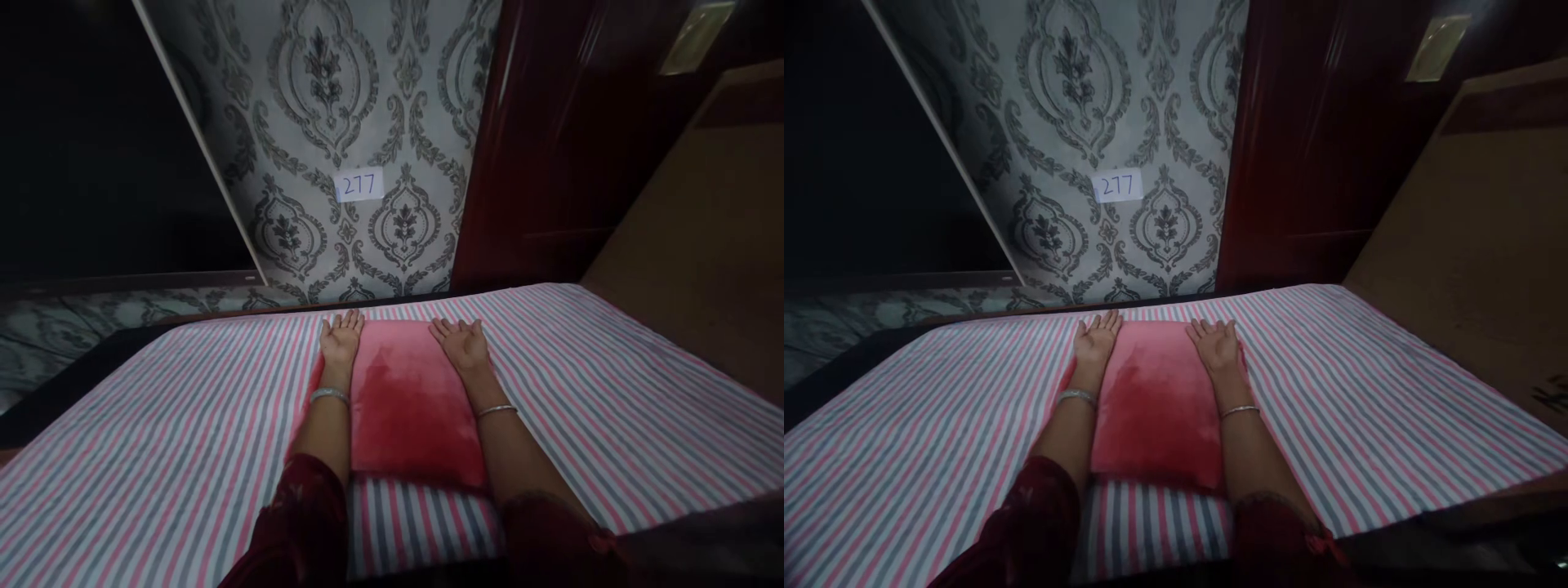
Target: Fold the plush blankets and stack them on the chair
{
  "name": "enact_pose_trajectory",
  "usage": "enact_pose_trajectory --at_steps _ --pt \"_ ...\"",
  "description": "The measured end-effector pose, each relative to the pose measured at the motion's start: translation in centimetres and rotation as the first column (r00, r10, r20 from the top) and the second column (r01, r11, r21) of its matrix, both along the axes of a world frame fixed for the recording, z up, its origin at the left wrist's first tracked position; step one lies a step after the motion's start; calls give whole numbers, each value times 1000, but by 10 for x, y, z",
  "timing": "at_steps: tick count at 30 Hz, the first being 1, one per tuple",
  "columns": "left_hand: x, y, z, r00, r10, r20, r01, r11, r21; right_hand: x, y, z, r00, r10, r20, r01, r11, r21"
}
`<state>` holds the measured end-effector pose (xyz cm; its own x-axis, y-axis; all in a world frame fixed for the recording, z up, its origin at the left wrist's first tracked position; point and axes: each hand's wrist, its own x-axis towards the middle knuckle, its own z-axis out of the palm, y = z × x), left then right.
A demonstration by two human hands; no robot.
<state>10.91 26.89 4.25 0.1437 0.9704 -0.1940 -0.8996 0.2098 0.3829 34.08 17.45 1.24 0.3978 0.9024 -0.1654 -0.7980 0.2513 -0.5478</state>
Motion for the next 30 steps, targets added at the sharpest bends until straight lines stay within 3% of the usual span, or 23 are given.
enact_pose_trajectory --at_steps 2,4,8,10,11,12,14,15,16,17,18,20,24,30 --pt "0 -2 3 999 20 -29 -20 1000 9 -2 0 0 998 -10 59 11 1000 -9" --pt "2 -5 10 981 34 -189 -27 999 41 -4 2 4 970 -20 244 33 998 -47" --pt "10 -23 25 864 28 -502 24 995 98 -11 1 20 702 20 712 107 985 -134" --pt "12 -40 27 752 26 -659 167 959 228 -18 -8 27 594 17 804 120 987 -110" --pt "11 -50 25 619 71 -782 297 901 317 -23 -15 29 538 13 843 114 990 -87" --pt "9 -61 22 428 172 -887 455 807 377 -29 -24 29 428 22 904 100 992 -71" --pt "3 -82 11 3 478 -878 732 597 327 -42 -44 23 55 81 995 64 994 -85" --pt "-1 -92 5 -150 601 -785 804 537 257 -49 -55 18 -167 122 978 58 992 -113" --pt "-4 -100 -2 -258 690 -676 844 502 190 -55 -64 13 -371 160 915 69 987 -144" --pt "-7 -106 -9 -332 746 -577 861 489 136 -61 -73 9 -525 191 829 95 982 -166" --pt "-10 -111 -15 -379 779 -500 867 488 103 -65 -79 5 -614 212 760 124 977 -172" --pt "-12 -115 -24 -421 809 -410 865 494 88 -70 -87 0 -699 228 678 166 974 -156" --pt "-7 -116 -32 -446 820 -359 856 508 94 -71 -88 -1 -739 235 632 188 972 -141" --pt "-5 -119 -15 -454 792 -408 861 507 28 -69 -87 8 -760 289 582 204 956 -209"
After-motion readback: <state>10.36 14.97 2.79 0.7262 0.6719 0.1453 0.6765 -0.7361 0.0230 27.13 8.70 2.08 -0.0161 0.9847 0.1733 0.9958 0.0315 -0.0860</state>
